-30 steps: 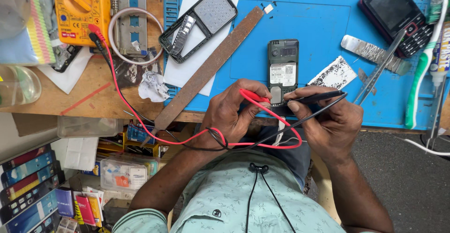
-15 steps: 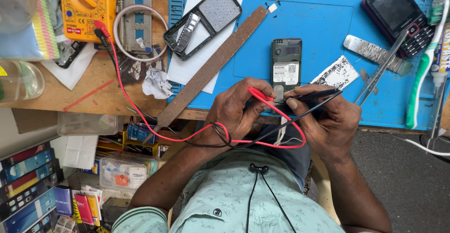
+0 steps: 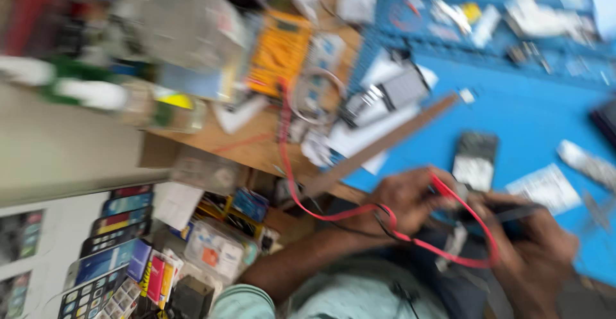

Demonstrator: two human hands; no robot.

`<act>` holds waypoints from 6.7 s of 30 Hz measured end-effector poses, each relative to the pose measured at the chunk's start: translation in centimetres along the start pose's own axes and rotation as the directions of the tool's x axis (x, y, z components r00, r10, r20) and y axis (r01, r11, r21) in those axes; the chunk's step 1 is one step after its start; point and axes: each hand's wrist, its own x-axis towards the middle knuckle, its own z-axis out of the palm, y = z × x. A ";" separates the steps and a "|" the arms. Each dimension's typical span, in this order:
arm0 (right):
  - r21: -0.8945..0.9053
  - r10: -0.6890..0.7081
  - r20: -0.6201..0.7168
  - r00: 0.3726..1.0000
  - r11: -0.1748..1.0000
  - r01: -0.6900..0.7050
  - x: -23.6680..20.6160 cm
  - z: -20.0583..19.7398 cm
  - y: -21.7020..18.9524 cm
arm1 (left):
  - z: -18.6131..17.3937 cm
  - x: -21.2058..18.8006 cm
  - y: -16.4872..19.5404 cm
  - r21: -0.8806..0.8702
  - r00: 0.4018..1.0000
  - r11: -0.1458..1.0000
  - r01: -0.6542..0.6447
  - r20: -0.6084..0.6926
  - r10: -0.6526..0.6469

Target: The person disassembles a feature phone, removes the battery, and uses multimeter probes to test internal contacts. They then reassemble the phone, insert the battery, and power it on to verify functionality. The person also handles a separate keypad component and a small circuit board during the process.

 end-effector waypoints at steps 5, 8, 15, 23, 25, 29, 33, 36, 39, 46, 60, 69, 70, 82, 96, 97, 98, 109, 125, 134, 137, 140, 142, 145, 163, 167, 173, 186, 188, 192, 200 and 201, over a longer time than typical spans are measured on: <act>0.207 0.022 0.192 0.981 0.976 -0.062 3.8 0.0 11.3 | -0.4 0.1 0.4 -0.068 1.000 0.998 0.018 0.002 -0.018; 0.276 0.417 0.415 0.809 0.789 -0.548 8.9 0.4 18.4 | -0.7 0.1 0.5 -0.077 1.000 0.997 -0.001 0.015 0.002; 0.237 0.641 0.608 0.468 0.416 -0.878 11.1 0.2 22.6 | -0.7 0.1 0.4 -0.118 0.999 0.993 -0.007 0.036 0.012; 0.246 0.634 0.457 0.624 0.584 -0.774 10.5 0.0 16.1 | 0.0 -0.1 -0.9 -0.133 0.999 0.991 -0.004 0.034 0.008; 0.233 0.355 0.197 0.914 0.889 -0.395 7.6 0.6 11.2 | 0.3 0.3 -1.2 0.002 0.998 0.998 -0.059 0.012 0.059; -0.128 -0.366 -0.175 0.914 0.929 0.348 -0.2 -0.8 2.1 | 0.8 0.4 -0.6 -0.690 0.987 0.711 0.136 0.035 -0.155; -0.366 -0.543 -0.136 0.829 0.805 0.467 0.7 -4.5 -2.1 | -0.2 -0.7 0.5 -0.117 0.983 0.991 -0.071 -0.179 0.049; -0.429 -0.362 -0.065 0.930 0.851 0.302 2.2 -6.4 -4.8 | -0.3 -0.3 1.5 -0.101 0.973 0.984 -0.150 -0.191 0.129; -0.668 -0.190 0.024 0.981 0.727 0.158 2.6 -6.9 -6.9 | 0.0 0.8 2.5 -0.082 0.969 0.979 -0.188 -0.177 0.171; -0.782 -0.235 0.202 0.951 0.546 0.301 3.4 -7.5 -5.1 | 0.4 1.6 2.8 -0.125 0.972 0.976 -0.179 -0.178 0.156; -0.431 -0.592 0.089 0.801 0.702 0.567 4.7 -7.7 -3.2 | 1.8 6.6 4.7 -0.523 0.995 0.849 -0.076 0.010 0.095; -0.427 -0.576 0.058 0.815 0.724 0.542 4.6 -7.9 -3.4 | 3.3 7.6 5.5 -0.384 0.981 0.904 -0.188 -0.033 0.190; -0.423 -0.566 0.055 0.822 0.733 0.533 4.6 -7.8 -3.4 | 3.3 7.6 5.5 -0.353 0.981 0.917 -0.187 -0.029 0.189; -0.440 -0.635 -0.197 0.747 0.738 0.512 2.9 -8.0 -4.9 | 3.3 7.6 6.3 -0.169 0.968 0.953 -0.252 -0.042 0.249; -0.243 -0.433 -0.110 0.895 0.884 0.399 2.8 -7.5 -7.8 | 3.4 7.7 6.5 -0.162 0.971 0.957 -0.240 -0.053 0.235; -0.248 -0.433 -0.108 0.895 0.884 0.397 2.8 -7.4 -7.9 | 3.4 7.8 6.4 -0.162 0.970 0.956 -0.244 -0.055 0.238; -0.254 -0.432 -0.106 0.896 0.883 0.396 2.9 -7.4 -7.9 | 3.4 7.8 6.4 -0.161 0.969 0.955 -0.248 -0.057 0.242; -0.178 -0.493 -0.093 0.865 0.863 0.472 3.4 -7.7 -3.9 | 6.0 8.2 2.6 0.068 0.916 0.930 -0.362 -0.162 0.368; -0.250 -0.380 -0.013 0.925 0.897 0.365 7.2 -8.8 10.8 | 6.1 7.2 2.2 -0.122 0.938 0.935 -0.333 -0.143 0.316; -0.116 -0.524 -0.199 0.828 0.852 0.511 2.3 -9.3 -1.3 | 6.7 8.8 2.7 0.272 0.869 0.868 -0.415 -0.166 0.467; -0.375 -0.470 -0.122 0.874 0.837 0.398 2.0 -7.5 -3.1 | 5.9 7.7 2.9 -0.143 0.936 0.931 -0.335 -0.160 0.313; -0.393 -0.434 -0.169 0.885 0.853 0.344 2.2 -6.2 -4.1 | 4.3 7.0 4.7 -0.188 0.987 0.970 -0.157 -0.044 0.151; -0.345 -0.393 -0.212 0.895 0.887 0.308 1.8 -6.1 -5.3 | 2.0 5.7 6.7 -0.217 0.961 0.938 -0.270 -0.120 0.249; -0.317 -0.362 -0.194 0.912 0.902 0.291 -0.6 -6.4 -7.9 | -3.0 2.2 8.8 -0.253 0.959 0.928 -0.273 -0.155 0.239; -0.554 -0.338 0.072 0.938 0.769 0.319 -2.1 -6.7 -9.4 | -7.2 -7.6 4.3 -0.250 0.988 0.968 0.016 -0.146 -0.055; -0.665 -0.043 -0.136 0.990 0.744 -0.059 2.7 -9.8 -4.8 | -4.8 -4.2 4.9 -0.152 0.974 0.965 0.213 -0.042 -0.221; -0.779 -0.105 -0.149 0.983 0.625 -0.052 3.2 -11.9 -2.9 | -3.5 -0.6 4.4 -0.033 0.992 0.995 -0.094 -0.086 0.091; -0.946 -0.216 0.217 0.952 0.196 0.260 3.1 -8.7 -3.6 | -3.7 -1.3 2.6 -0.112 0.989 0.990 -0.090 -0.127 0.075; -0.941 -0.264 0.234 0.936 0.182 0.287 3.4 -8.6 -3.7 | -3.7 -1.3 2.5 -0.132 0.990 0.988 -0.082 -0.124 0.066; -0.902 -0.326 0.236 0.915 0.276 0.331 3.8 -8.8 -3.8 | -3.8 -1.3 2.3 -0.135 0.990 0.987 -0.081 -0.123 0.065; -0.061 -0.353 0.065 0.933 0.932 0.357 1.3 -5.6 -8.0 | -3.9 -1.1 2.0 -0.120 0.993 0.991 -0.051 -0.108 0.038; 0.076 -0.376 0.060 0.925 0.925 0.371 1.1 -4.8 -8.8 | -3.9 -1.1 2.0 -0.115 0.993 0.992 -0.047 -0.109 0.034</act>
